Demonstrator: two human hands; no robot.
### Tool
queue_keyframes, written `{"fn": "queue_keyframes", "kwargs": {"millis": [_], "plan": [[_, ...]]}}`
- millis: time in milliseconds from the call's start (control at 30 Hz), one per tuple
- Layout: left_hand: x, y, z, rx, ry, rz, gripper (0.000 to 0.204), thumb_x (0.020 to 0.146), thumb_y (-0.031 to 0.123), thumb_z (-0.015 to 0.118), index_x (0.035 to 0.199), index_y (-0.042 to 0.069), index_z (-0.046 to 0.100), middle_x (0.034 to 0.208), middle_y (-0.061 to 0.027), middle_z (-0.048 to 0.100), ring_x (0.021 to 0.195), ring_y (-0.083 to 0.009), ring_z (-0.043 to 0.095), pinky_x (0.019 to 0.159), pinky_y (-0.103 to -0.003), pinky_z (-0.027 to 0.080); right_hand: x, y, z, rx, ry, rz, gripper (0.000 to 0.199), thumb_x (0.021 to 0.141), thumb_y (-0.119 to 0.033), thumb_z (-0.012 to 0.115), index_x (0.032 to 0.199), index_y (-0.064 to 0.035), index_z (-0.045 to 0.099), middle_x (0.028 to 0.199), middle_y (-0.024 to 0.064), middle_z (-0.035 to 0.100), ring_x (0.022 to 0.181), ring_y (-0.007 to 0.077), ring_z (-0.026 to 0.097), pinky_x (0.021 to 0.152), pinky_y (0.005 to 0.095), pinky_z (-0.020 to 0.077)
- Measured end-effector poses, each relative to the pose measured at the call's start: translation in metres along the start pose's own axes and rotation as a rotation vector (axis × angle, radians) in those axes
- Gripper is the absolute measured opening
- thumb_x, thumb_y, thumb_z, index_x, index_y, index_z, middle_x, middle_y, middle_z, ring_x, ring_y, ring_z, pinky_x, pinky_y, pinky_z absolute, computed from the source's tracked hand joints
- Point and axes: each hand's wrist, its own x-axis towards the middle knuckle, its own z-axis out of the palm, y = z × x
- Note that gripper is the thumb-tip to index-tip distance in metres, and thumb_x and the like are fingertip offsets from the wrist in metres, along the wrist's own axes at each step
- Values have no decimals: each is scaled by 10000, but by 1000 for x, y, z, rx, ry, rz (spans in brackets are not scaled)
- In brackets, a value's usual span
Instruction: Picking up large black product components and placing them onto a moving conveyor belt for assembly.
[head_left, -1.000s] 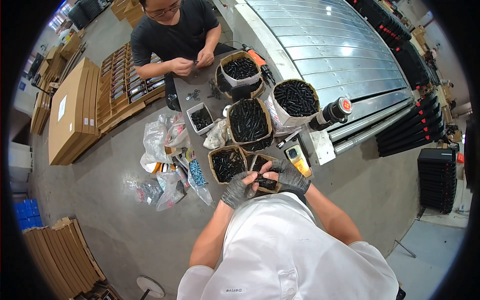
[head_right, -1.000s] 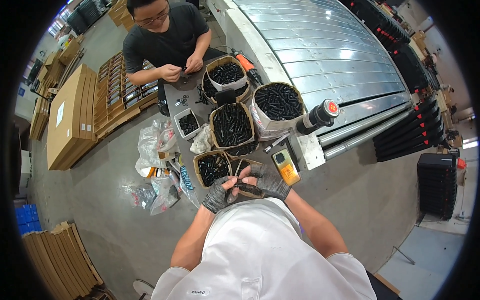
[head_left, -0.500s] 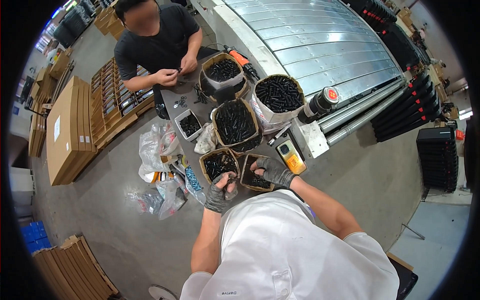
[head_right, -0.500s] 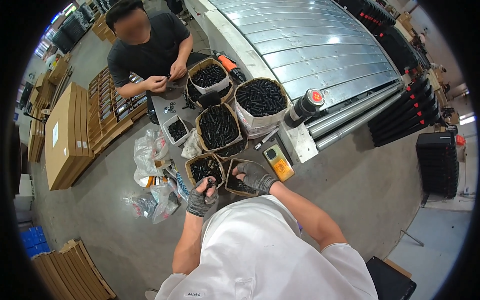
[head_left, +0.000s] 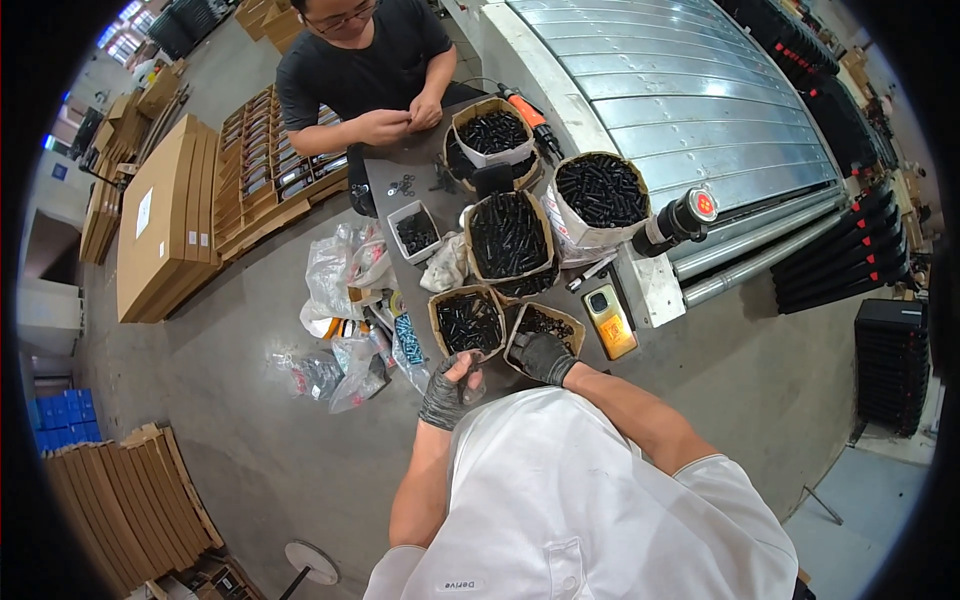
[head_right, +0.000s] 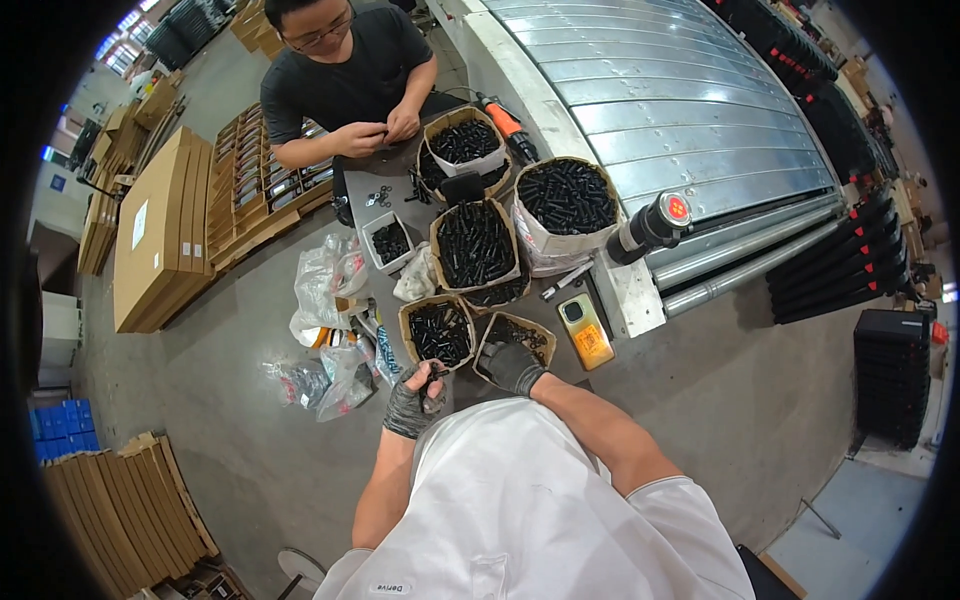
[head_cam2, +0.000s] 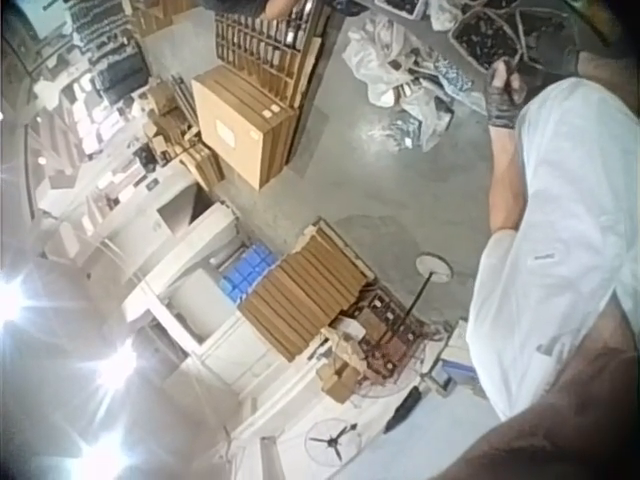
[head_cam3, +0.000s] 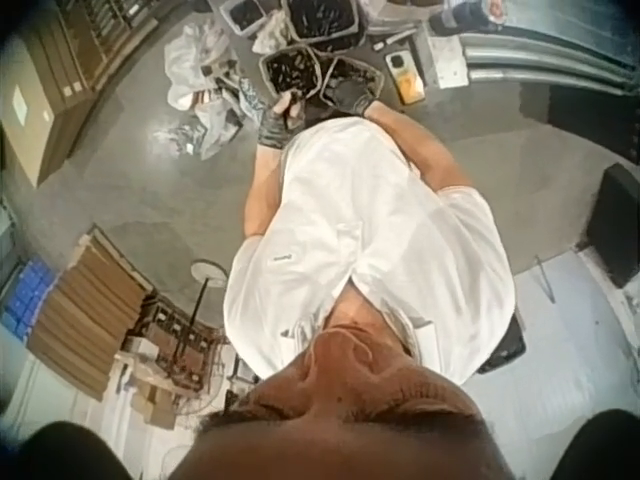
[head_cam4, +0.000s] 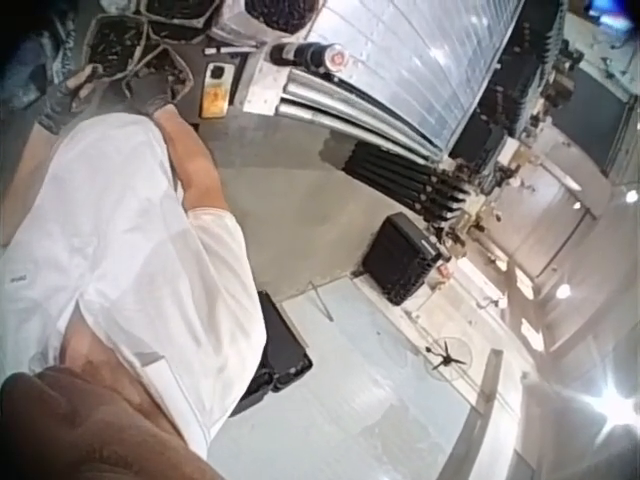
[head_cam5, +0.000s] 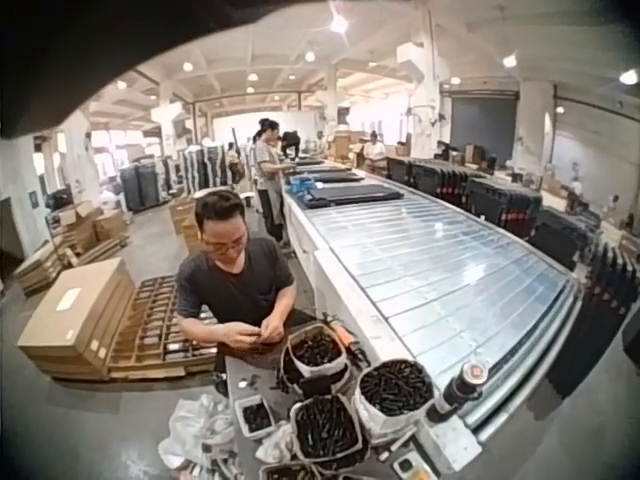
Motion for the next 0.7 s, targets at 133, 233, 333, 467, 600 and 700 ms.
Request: {"fn": "queue_keyframes", "kwargs": {"millis": [133, 233, 333, 467, 600, 700], "plan": [[3, -5, -1, 51, 11, -3, 291, 879, 301, 647, 1024, 52, 607, 624, -47, 523, 456, -125, 400, 422, -244, 320, -6, 8, 12, 236, 158, 69, 180, 795, -137, 567, 932, -82, 670, 968, 128, 619, 864, 318, 617, 729, 422, 507], [9, -8, -2, 90, 12, -34, 322, 894, 328, 619, 1030, 39, 584, 622, -32, 505, 437, -110, 398, 415, -237, 324, -10, 15, 10, 501, 182, 241, 179, 819, -125, 591, 959, -44, 667, 947, 132, 645, 891, 318, 622, 774, 397, 489], [16, -9, -2, 119, 46, -75, 307, 891, 309, 627, 1047, 49, 581, 629, -39, 514, 440, -115, 408, 417, -238, 332, -17, 13, -8, 784, 160, 490, 201, 835, -151, 621, 996, -41, 672, 920, 129, 678, 888, 278, 645, 791, 349, 489], [26, -10, 4, 142, 54, -70, 278, 885, 286, 638, 1046, 64, 587, 637, -46, 539, 456, -125, 450, 424, -235, 347, -33, 0, -54, 1135, 234, 545, 220, 848, -167, 641, 1008, -20, 676, 913, 71, 691, 850, 143, 633, 787, 274, 485], [31, -8, 16, 230, 49, -32, 256, 884, 273, 645, 1028, 62, 629, 671, -27, 583, 520, -124, 506, 460, -242, 379, -41, -21, -98, 1504, 256, 499, 219, 887, -163, 622, 1059, -30, 642, 893, 30, 662, 847, 108, 614, 748, 245, 485], [35, -5, 25, 261, -1, -22, 254, 881, 265, 646, 1029, 60, 623, 659, -22, 583, 515, -115, 508, 454, -231, 377, -37, -30, -116, 1535, 259, 513, 193, 887, -156, 629, 1039, -38, 643, 897, 24, 654, 851, 100, 602, 761, 235, 479]]}}
